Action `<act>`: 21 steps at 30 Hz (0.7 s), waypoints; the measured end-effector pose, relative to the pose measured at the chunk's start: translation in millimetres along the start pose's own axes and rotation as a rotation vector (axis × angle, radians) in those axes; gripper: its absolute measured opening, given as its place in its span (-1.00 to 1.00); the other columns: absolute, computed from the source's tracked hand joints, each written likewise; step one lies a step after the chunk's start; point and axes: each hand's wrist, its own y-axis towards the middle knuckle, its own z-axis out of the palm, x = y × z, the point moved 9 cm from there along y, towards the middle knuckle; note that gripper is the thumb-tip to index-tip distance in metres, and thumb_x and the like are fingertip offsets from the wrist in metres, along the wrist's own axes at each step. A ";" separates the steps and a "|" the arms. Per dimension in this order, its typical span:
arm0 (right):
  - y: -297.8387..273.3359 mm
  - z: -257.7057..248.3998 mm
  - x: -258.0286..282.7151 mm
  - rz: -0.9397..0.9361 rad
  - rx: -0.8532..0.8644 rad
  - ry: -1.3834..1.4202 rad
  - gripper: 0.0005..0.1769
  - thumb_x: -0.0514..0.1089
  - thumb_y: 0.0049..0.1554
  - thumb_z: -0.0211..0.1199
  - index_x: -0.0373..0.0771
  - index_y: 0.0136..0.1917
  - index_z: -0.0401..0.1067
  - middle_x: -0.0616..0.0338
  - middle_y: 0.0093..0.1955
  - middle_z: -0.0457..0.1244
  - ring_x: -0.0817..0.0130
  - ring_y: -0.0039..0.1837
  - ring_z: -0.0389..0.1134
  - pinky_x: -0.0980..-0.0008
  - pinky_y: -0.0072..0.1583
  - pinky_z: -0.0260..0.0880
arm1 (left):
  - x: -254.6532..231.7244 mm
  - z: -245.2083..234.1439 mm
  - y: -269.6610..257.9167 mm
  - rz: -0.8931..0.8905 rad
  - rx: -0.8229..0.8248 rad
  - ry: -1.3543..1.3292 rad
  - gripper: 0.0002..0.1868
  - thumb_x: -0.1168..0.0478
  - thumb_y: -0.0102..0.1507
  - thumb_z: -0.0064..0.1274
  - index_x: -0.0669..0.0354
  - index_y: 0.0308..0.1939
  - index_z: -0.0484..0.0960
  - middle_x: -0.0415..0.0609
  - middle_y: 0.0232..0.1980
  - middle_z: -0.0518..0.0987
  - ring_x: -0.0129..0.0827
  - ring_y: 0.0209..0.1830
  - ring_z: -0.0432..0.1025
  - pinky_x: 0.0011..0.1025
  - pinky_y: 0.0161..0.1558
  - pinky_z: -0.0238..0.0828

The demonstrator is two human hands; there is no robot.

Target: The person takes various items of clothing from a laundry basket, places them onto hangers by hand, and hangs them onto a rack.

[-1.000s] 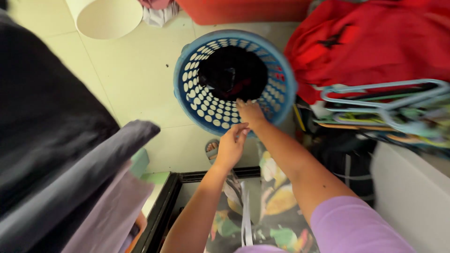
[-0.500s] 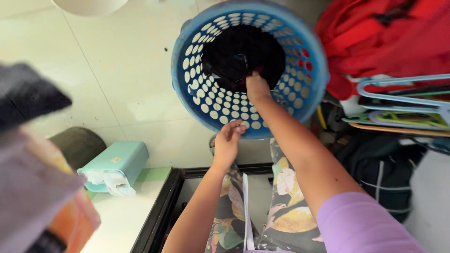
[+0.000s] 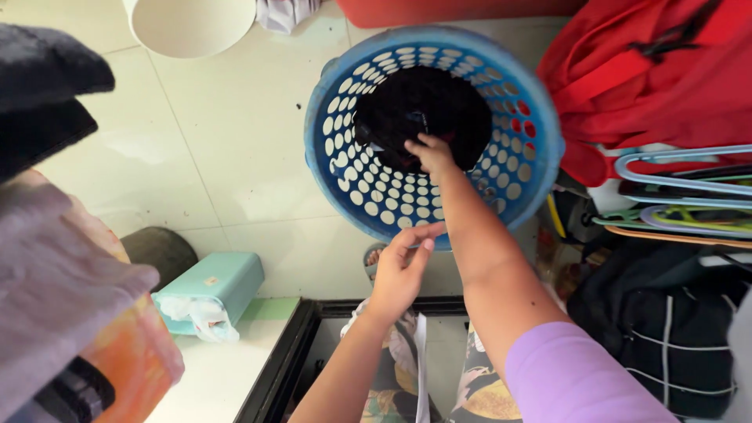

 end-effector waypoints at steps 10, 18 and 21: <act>-183.1 -13.4 61.6 -0.256 0.443 0.677 -0.70 -0.34 0.00 0.40 -0.13 -0.10 0.32 0.36 -0.15 0.24 0.51 -0.05 0.29 0.44 0.00 0.28 | 56.4 -23.1 6.2 -0.463 -0.322 -0.637 -0.32 -0.19 0.38 -0.25 -0.05 0.50 0.07 0.03 0.30 0.47 -0.20 0.22 0.43 -0.14 0.18 0.37; -514.6 -86.5 129.0 -0.226 0.643 0.583 -0.40 -0.42 0.08 0.26 -0.22 0.27 0.02 0.20 0.32 0.19 0.33 0.44 0.25 0.25 0.39 0.32 | -64.6 36.9 -63.5 -0.083 0.040 -0.349 -0.20 0.00 0.24 0.19 0.24 0.44 0.21 0.20 0.33 0.46 -0.09 0.28 0.42 -0.13 0.28 0.39; -570.3 -131.0 165.1 -0.514 0.264 0.305 -0.46 -0.40 0.08 0.23 -0.22 0.32 0.24 0.26 0.21 0.27 0.47 0.28 0.35 0.42 0.25 0.43 | -117.0 41.4 -116.7 0.128 -0.041 0.185 -0.16 0.05 0.21 0.32 0.32 0.39 0.18 0.30 0.29 0.45 -0.05 0.29 0.41 -0.20 0.28 0.35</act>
